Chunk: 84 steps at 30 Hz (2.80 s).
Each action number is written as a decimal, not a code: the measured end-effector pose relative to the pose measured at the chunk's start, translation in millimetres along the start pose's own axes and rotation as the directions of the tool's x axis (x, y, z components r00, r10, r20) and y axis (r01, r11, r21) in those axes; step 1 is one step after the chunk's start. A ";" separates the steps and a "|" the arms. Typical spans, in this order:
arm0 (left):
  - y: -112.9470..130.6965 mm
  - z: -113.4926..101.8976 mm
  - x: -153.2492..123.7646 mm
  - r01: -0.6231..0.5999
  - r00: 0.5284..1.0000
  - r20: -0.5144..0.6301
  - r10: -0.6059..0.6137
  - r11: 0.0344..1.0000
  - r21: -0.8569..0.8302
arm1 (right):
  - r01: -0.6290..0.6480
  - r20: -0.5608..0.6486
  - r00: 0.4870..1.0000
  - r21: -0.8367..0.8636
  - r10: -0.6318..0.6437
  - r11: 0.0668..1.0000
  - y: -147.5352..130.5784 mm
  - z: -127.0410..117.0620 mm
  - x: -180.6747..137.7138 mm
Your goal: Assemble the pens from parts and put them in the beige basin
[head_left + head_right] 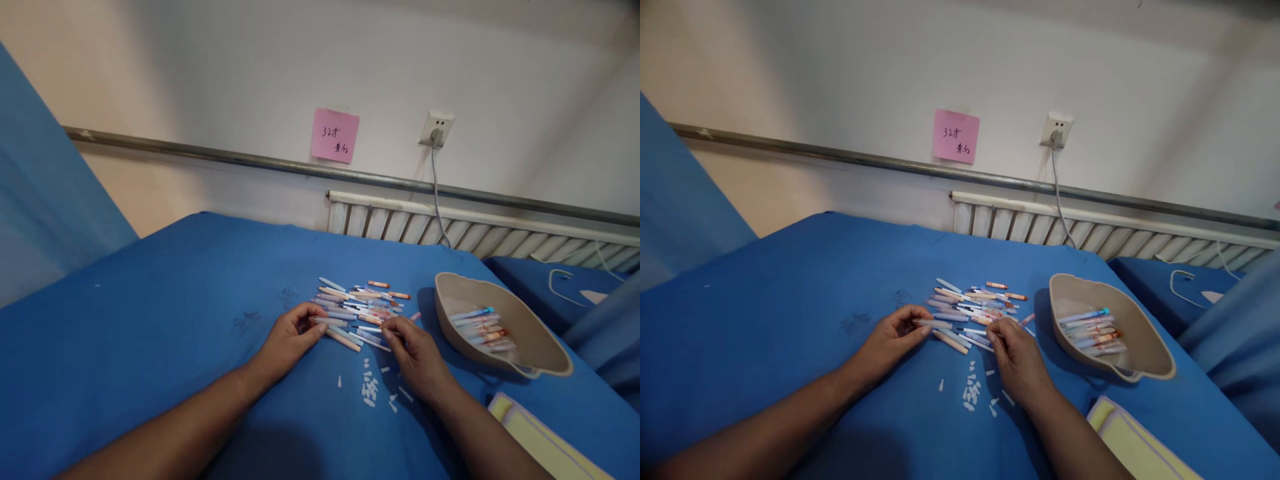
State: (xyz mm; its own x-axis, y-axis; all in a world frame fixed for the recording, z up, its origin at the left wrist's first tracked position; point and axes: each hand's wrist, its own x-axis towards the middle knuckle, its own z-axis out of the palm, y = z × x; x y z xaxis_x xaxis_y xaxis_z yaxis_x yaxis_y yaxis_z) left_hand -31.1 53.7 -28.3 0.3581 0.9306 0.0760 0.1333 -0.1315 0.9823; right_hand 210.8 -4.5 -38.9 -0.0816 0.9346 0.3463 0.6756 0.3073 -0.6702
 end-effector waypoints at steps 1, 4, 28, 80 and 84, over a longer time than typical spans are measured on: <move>0.0 0.2 0.1 0.013 1.000 0.000 -0.013 0.999 -0.034 | 0.001 -0.007 1.000 0.007 -0.001 1.000 -0.5 -0.2 0.1; 1.2 1.4 -0.8 0.048 0.999 -0.001 -0.048 0.995 -0.093 | -0.005 -0.007 1.000 0.022 0.005 1.000 -2.1 -0.6 0.0; 0.1 5.0 -2.7 0.127 0.991 0.063 -0.118 0.977 -0.170 | 0.019 0.020 1.000 0.070 -0.020 0.997 -7.6 3.0 -3.7; 18.6 18.2 -13.2 0.323 0.892 0.392 -0.224 0.923 -0.207 | -0.197 0.075 0.965 0.836 0.250 0.511 -36.4 -37.3 5.7; 18.9 13.0 -9.2 0.376 0.897 0.360 -0.256 0.872 -0.315 | -0.205 -0.094 0.932 0.660 0.350 0.723 -2.9 -46.2 13.4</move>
State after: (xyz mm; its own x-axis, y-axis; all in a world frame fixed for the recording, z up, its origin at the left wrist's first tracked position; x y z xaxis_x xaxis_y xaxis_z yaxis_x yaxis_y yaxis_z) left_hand -19.9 38.2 -12.7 0.6198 0.7454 -0.2454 -0.0400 0.3423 0.9388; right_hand 241.7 -1.2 -2.0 0.2295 0.9618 0.1496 0.0216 0.1486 -0.9887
